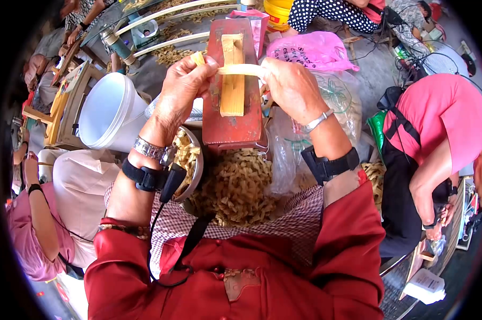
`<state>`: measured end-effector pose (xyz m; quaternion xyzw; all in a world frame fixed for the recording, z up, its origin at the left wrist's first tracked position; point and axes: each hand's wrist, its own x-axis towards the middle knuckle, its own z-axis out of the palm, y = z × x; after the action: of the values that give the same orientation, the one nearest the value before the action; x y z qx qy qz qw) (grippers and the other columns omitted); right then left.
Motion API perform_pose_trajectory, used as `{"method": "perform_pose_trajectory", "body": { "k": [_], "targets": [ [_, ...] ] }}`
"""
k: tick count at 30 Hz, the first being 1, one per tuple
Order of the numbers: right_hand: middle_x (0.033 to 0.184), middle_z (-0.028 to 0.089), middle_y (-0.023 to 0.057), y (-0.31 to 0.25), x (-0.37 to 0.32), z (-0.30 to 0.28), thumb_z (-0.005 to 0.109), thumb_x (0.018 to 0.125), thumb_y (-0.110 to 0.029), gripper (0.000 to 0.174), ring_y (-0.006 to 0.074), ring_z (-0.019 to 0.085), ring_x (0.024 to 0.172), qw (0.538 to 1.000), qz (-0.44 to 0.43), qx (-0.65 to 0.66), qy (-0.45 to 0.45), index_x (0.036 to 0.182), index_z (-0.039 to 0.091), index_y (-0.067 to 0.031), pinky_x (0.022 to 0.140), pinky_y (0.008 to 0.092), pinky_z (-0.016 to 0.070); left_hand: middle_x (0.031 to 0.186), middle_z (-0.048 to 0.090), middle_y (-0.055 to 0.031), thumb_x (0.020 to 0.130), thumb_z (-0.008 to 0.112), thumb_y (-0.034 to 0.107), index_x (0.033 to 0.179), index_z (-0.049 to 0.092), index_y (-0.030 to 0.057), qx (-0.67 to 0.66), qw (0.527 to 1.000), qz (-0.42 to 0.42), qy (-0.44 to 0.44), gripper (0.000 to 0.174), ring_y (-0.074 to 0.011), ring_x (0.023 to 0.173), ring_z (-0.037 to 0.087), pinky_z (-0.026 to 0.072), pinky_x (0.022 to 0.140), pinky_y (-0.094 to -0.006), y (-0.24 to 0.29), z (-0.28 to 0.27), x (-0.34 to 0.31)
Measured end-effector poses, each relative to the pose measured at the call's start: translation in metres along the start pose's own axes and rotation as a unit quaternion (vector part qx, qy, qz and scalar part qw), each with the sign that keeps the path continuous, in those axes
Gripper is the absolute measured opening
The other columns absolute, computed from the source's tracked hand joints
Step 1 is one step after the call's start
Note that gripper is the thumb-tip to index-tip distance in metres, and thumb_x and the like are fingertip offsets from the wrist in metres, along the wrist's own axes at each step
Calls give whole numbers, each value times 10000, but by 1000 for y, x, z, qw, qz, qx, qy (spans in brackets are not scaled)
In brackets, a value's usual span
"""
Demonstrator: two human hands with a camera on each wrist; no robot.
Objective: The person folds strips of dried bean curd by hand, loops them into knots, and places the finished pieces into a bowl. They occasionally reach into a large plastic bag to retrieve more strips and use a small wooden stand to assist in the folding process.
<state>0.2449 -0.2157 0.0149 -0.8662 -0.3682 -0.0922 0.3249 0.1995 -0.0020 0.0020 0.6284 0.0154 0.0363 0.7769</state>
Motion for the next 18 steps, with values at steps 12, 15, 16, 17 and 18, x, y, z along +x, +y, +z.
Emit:
{"method": "perform_pose_trajectory", "body": {
  "k": [12,15,16,17,18],
  "targets": [
    [618,510,131,33,-39,50,458,905,-195,172,279,579,616,990,143,-9,-16,839,528,-52,550,380,425,688,625,-16,852,639,233,858,643,26,247,969,-20,7,207,-55,559,526,395,481,-201,-39,-32,8],
    [619,485,92,-6,-56,26,480,918,-211,193,195,559,594,986,151,67,-15,864,543,-37,542,328,412,662,601,7,855,651,331,870,634,51,187,971,-122,-88,281,-34,516,494,364,429,-175,-7,-20,-44],
    [626,479,80,-23,-62,21,491,921,-216,200,170,549,588,987,138,82,-14,872,548,-31,540,312,407,626,571,23,857,644,365,868,627,68,172,969,-140,-109,298,-21,474,458,344,407,-165,-4,-16,-62],
    [685,551,115,-41,-68,18,504,915,-217,182,255,580,627,990,104,96,3,873,553,-47,544,360,436,700,622,13,848,663,344,885,639,39,191,962,-149,-130,309,-25,549,523,364,415,-166,-1,-16,-77],
    [744,623,150,-58,-75,19,517,909,-218,164,341,611,666,991,70,111,19,875,559,-63,547,408,465,704,624,7,847,661,360,896,635,33,197,958,-159,-132,332,-34,563,541,372,416,-167,-16,-21,-89]
  ]
}}
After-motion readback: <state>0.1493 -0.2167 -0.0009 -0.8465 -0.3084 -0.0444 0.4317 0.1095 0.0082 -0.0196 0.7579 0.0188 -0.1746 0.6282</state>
